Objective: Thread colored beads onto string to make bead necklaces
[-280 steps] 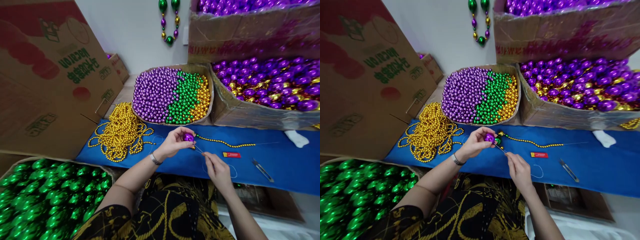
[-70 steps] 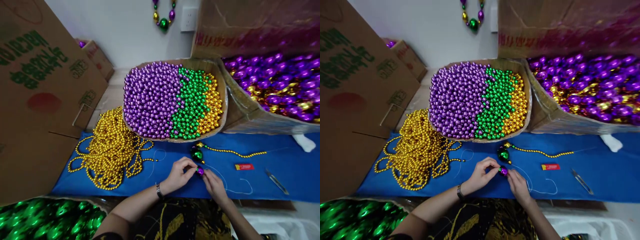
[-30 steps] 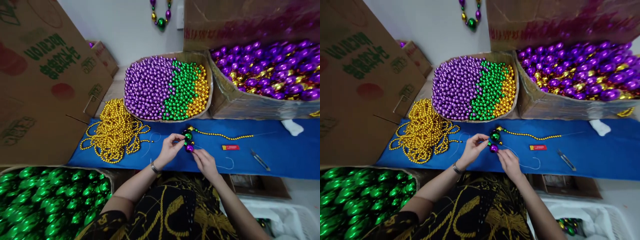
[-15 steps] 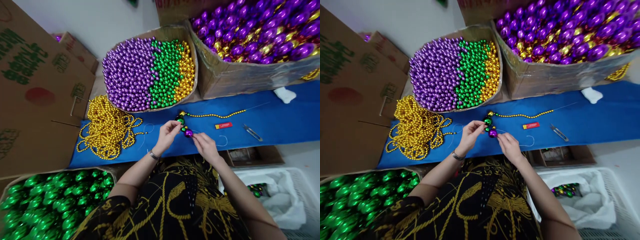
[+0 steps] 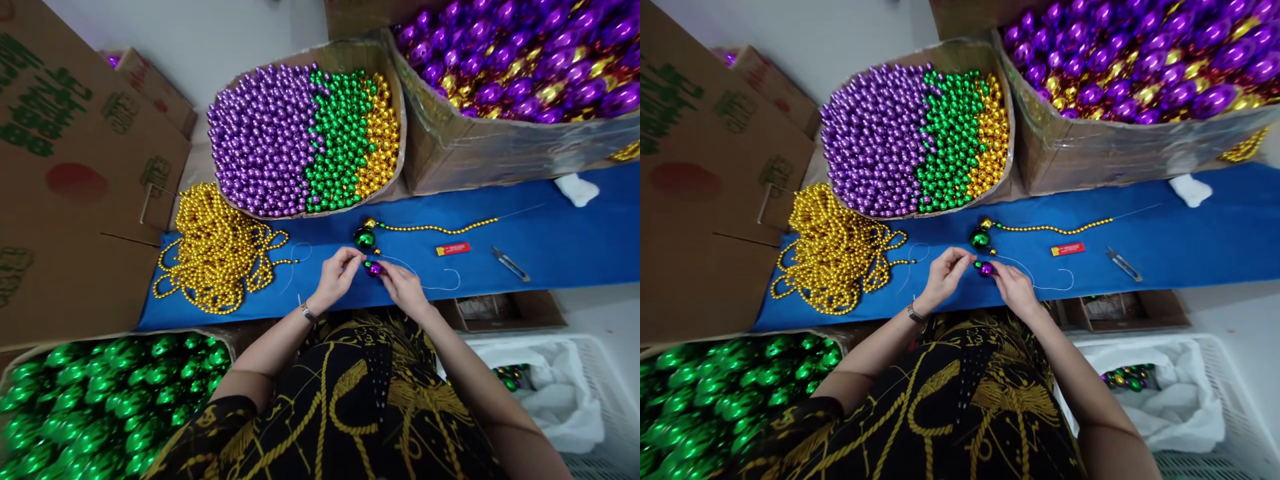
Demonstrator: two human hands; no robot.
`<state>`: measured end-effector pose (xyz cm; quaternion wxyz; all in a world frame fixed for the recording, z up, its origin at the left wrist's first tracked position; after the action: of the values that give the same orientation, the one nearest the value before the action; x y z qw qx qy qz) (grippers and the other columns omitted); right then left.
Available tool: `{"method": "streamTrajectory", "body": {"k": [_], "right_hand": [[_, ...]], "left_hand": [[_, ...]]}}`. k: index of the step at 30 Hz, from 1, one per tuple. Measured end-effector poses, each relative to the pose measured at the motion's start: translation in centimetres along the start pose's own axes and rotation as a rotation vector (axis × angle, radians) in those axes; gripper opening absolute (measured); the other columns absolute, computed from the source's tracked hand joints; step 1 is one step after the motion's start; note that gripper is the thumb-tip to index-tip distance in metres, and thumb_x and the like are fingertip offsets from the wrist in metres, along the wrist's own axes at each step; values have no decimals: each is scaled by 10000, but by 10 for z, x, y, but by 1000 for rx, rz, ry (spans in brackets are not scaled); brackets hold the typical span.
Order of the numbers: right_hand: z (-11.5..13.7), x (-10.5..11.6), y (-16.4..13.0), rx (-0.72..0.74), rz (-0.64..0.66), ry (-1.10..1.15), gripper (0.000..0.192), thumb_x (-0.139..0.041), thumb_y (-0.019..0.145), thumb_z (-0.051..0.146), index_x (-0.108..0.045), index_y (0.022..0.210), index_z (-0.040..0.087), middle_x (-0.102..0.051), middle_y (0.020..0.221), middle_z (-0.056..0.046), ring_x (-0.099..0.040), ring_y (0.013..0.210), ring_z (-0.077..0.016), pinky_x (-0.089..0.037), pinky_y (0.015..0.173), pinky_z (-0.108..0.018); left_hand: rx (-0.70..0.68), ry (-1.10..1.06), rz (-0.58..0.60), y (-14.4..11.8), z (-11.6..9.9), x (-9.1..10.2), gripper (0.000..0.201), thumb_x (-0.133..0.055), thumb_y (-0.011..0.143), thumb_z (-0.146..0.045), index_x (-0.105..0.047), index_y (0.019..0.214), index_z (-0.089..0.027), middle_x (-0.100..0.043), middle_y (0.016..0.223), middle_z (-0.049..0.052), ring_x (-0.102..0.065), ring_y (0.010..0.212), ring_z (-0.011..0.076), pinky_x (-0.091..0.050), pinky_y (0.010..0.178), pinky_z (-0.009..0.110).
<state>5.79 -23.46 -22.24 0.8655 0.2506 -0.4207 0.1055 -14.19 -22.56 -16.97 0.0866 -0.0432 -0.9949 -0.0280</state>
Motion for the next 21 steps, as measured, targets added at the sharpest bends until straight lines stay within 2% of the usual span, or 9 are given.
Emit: {"method": "streamTrajectory", "body": {"k": [3, 5, 9, 12, 16, 21], "right_hand": [[-1, 5, 1, -18, 59, -30, 343, -464, 978, 251, -559, 1305, 206, -716, 1055, -84, -698, 933, -214, -585, 809, -356], [1, 15, 4, -46, 82, -51, 363, -465, 977, 252, -549, 1328, 214, -698, 1129, -90, -690, 981, -215, -585, 809, -344], [13, 39, 18, -68, 12, 37, 354, -447, 991, 251, -550, 1328, 218, -676, 1186, -88, -666, 1058, -190, -557, 911, -321], [22, 43, 29, -32, 6, 137, 328, -448, 996, 270, -581, 1290, 213, -679, 1171, -87, -661, 1066, -182, -544, 944, -320], [23, 37, 29, -7, 28, 230, 283, -430, 1001, 288, -652, 1162, 217, -720, 986, -65, -696, 863, -164, -581, 814, -295], [17, 41, 20, -126, 10, 323, 265, -454, 996, 319, -685, 1063, 208, -725, 907, -50, -670, 679, -131, -569, 680, -253]], "left_hand": [[-43, 56, 0, 0, -5, 3, 226, -536, 950, -380, -619, 984, -173, -733, 954, 68, -693, 872, 153, -517, 771, 266], [-118, 145, 7, 2, -13, 5, 190, -525, 957, -337, -629, 998, -184, -733, 950, 57, -690, 859, 146, -511, 770, 262], [-313, 274, 28, 8, -39, 7, 154, -517, 957, -253, -650, 999, -187, -733, 931, 48, -685, 843, 134, -509, 769, 250], [-405, 293, 35, 12, -59, 5, 163, -517, 954, -245, -658, 991, -172, -732, 920, 59, -685, 840, 141, -520, 772, 259], [-368, 220, 33, 14, -66, -1, 174, -522, 955, -275, -659, 963, -169, -727, 891, 58, -685, 806, 139, -535, 759, 263], [-187, -92, 64, 11, -35, -11, 282, -570, 933, -302, -586, 1177, -162, -716, 1073, 111, -700, 947, 170, -564, 822, 296]]}}
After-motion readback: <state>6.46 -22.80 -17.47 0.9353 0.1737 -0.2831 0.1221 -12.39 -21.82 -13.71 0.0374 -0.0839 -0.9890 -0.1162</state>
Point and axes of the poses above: each hand's wrist, its own y-axis towards the middle knuckle, its own x-axis out of the back of the hand, z = x × y, the point moved 1 cm from there along y, towards the middle knuckle
